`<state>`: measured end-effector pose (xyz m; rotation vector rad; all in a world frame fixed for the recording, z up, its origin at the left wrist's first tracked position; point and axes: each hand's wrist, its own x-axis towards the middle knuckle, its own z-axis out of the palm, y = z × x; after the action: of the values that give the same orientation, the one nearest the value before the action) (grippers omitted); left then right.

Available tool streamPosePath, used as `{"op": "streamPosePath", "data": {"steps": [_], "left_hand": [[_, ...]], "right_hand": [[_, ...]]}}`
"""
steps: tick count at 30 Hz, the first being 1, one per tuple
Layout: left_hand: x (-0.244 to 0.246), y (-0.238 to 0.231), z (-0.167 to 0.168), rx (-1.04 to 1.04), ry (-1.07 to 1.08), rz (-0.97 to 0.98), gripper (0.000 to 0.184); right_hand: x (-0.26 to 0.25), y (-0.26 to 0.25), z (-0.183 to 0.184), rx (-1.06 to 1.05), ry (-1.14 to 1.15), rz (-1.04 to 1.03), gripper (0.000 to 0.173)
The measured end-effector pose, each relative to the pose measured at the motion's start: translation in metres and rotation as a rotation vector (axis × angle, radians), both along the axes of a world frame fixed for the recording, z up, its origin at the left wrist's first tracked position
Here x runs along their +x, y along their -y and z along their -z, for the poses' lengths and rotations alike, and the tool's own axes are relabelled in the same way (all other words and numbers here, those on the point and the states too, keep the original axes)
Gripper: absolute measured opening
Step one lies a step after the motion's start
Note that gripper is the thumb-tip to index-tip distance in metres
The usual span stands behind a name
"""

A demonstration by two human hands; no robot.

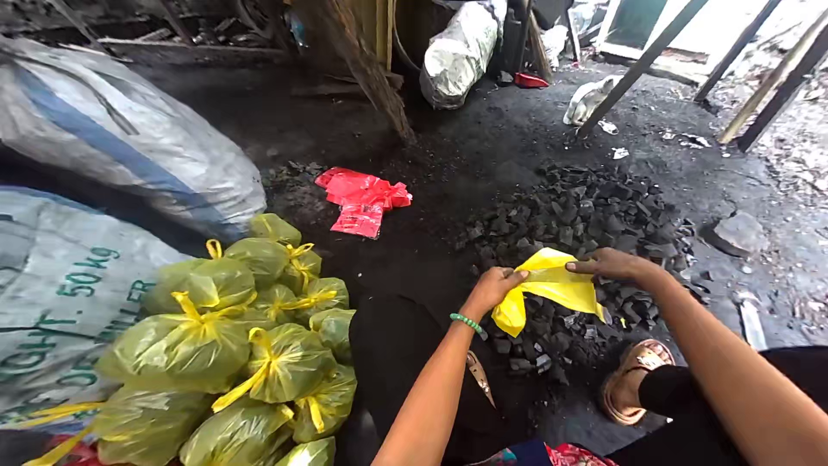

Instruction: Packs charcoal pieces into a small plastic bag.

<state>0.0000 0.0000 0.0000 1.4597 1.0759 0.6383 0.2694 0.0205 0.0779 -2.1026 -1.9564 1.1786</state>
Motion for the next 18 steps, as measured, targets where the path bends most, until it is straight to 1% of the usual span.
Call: {"op": "streamPosePath", "data": {"steps": [2, 3, 4, 6, 7, 8, 9, 10, 11, 12, 14, 15, 18], "left_hand": [[-0.010, 0.001, 0.000, 0.009, -0.091, 0.044, 0.042], [-0.015, 0.002, 0.002, -0.004, -0.146, 0.061, 0.041], [-0.019, 0.002, 0.006, -0.012, -0.222, 0.064, 0.039], [-0.024, 0.003, 0.019, 0.028, -0.446, -0.003, 0.033], [-0.026, 0.006, 0.023, 0.048, -0.565, -0.059, 0.041], [-0.027, 0.008, 0.021, 0.052, -0.635, -0.117, 0.054], [-0.027, 0.007, 0.019, 0.067, -0.633, -0.188, 0.062], [-0.028, 0.006, 0.015, 0.093, -0.545, -0.261, 0.062], [-0.028, 0.007, 0.012, 0.115, -0.413, -0.316, 0.056], [-0.027, 0.007, 0.009, 0.108, -0.289, -0.331, 0.047], [-0.025, 0.011, 0.006, 0.015, -0.140, -0.268, 0.037], [-0.023, 0.015, 0.008, -0.025, -0.106, -0.220, 0.038], [-0.017, 0.016, 0.022, -0.038, -0.010, -0.153, 0.042]], "right_hand": [[-0.015, 0.000, 0.027, -0.030, -0.246, 0.130, 0.037], [-0.025, 0.005, 0.037, -0.006, -0.347, 0.203, 0.025], [-0.034, 0.009, 0.047, 0.037, -0.411, 0.271, 0.017], [-0.048, 0.014, 0.065, 0.092, -0.483, 0.405, 0.019], [-0.055, 0.018, 0.073, 0.113, -0.504, 0.456, 0.021], [-0.060, 0.021, 0.081, 0.137, -0.529, 0.489, 0.021], [-0.065, 0.022, 0.089, 0.157, -0.575, 0.510, 0.020], [-0.071, 0.022, 0.095, 0.175, -0.627, 0.508, 0.020], [-0.078, 0.022, 0.099, 0.187, -0.683, 0.505, 0.020], [-0.088, 0.022, 0.097, 0.176, -0.749, 0.515, 0.023], [-0.109, 0.024, 0.087, 0.176, -0.846, 0.558, 0.028], [-0.118, 0.025, 0.083, 0.172, -0.886, 0.574, 0.030], [-0.132, 0.024, 0.075, 0.114, -0.975, 0.591, 0.034]]}}
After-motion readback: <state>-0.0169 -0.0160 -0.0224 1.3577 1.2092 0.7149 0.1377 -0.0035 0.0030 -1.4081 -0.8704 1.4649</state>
